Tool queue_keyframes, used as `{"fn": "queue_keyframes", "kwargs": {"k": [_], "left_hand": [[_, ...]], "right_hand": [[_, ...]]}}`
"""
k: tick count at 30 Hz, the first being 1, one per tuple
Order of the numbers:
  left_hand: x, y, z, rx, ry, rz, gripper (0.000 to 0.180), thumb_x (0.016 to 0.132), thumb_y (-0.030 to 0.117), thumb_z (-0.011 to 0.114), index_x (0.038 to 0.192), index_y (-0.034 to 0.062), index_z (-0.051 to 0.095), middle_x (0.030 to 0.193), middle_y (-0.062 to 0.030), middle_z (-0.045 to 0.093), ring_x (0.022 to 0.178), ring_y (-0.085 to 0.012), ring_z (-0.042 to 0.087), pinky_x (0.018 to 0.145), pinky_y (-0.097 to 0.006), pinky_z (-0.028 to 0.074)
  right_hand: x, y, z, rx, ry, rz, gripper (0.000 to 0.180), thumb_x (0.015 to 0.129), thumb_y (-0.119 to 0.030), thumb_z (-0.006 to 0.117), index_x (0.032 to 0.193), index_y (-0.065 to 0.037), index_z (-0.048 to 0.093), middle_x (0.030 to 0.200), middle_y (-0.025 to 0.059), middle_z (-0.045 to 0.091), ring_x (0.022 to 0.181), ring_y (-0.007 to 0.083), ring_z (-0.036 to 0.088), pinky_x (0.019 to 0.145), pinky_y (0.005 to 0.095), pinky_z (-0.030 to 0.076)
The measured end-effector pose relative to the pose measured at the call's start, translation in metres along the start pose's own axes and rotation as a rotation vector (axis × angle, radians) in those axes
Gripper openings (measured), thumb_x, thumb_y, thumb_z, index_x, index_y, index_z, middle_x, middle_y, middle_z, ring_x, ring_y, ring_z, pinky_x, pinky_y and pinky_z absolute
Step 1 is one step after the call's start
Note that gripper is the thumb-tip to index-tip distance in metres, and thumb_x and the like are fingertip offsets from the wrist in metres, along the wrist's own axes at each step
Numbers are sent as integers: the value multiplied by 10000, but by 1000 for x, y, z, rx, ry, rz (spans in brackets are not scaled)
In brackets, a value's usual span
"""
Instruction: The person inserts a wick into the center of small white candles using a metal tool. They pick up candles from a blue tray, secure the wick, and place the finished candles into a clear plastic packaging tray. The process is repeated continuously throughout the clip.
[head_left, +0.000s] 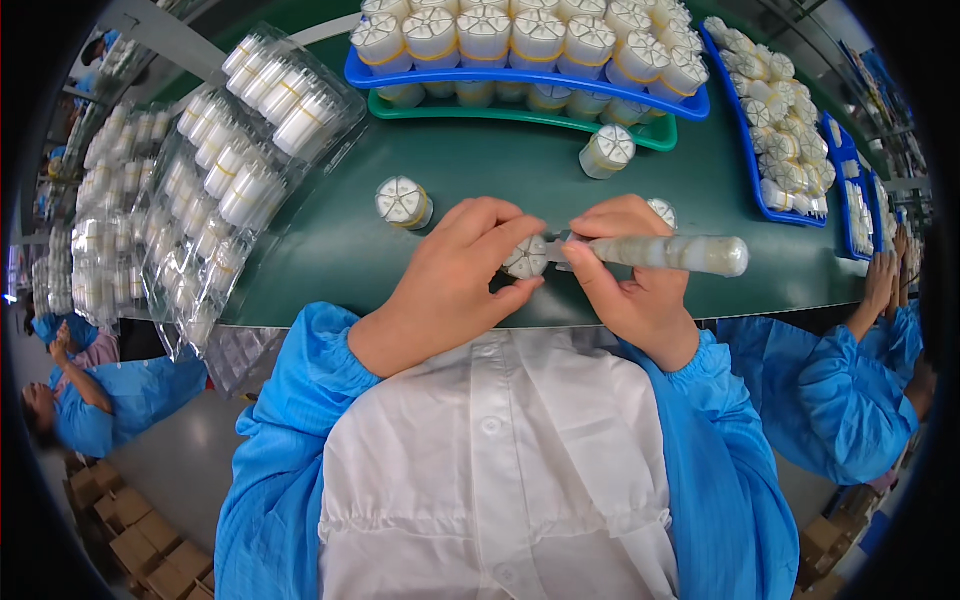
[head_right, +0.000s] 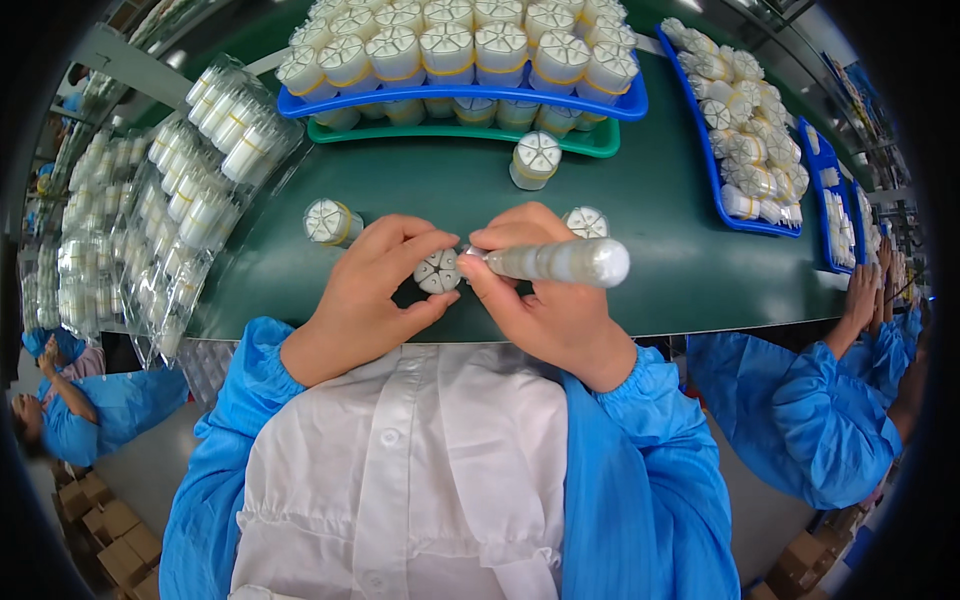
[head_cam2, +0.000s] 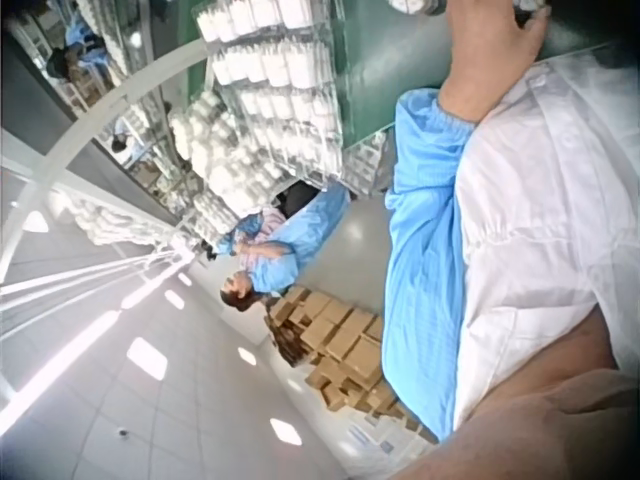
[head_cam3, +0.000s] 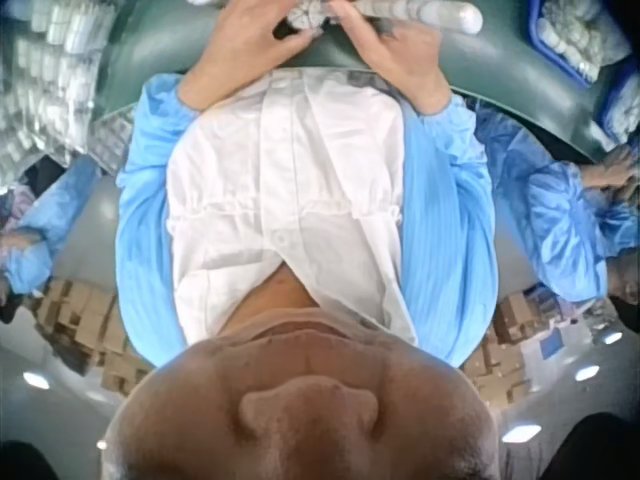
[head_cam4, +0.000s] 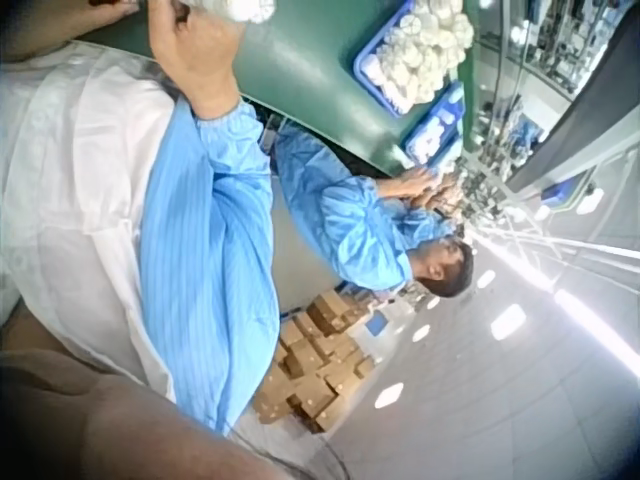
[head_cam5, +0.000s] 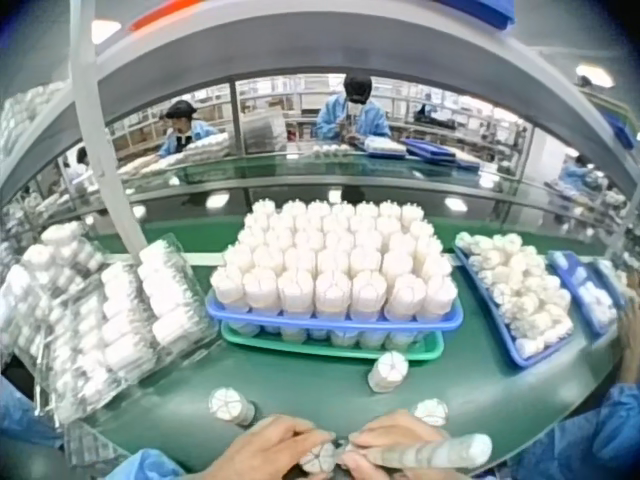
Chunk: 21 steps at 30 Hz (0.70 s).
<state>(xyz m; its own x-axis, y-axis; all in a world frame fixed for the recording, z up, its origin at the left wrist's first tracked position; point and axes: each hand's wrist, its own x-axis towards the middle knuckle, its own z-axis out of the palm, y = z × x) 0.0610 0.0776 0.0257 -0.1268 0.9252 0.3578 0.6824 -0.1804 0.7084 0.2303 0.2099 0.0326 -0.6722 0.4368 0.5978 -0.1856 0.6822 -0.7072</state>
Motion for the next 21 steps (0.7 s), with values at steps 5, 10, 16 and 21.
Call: {"fn": "queue_keyframes", "kwargs": {"k": [5,10,16,21], "left_hand": [[0,-5,2,-28,25,34,555,725,64,852,1231,42,626,1131,-118,613,1008,-308,616,837,-399,522],[-1,-8,5,11,111,-1,550,730,62,843,1222,34,600,1146,-128,622,1011,-305,616,838,-379,522],[-8,-14,11,-75,129,-43,570,739,32,811,1258,37,573,1148,-124,634,1017,-290,620,845,-371,523],[-11,-15,14,-162,120,-57,561,755,60,795,1263,37,560,1145,-131,635,1037,-315,613,837,-401,532]], "right_hand": [[1,5,7,-35,-11,37,200,840,-3,799,996,4,675,911,122,649,729,206,643,564,311,490],[3,5,11,-66,-37,63,195,841,-7,799,994,7,678,918,110,653,699,190,636,556,306,487],[5,12,6,-61,46,25,169,847,-6,791,980,12,688,932,103,654,640,134,595,538,273,463],[7,8,11,15,-7,113,161,848,-6,788,976,6,693,931,96,654,639,121,592,536,264,457]]}}
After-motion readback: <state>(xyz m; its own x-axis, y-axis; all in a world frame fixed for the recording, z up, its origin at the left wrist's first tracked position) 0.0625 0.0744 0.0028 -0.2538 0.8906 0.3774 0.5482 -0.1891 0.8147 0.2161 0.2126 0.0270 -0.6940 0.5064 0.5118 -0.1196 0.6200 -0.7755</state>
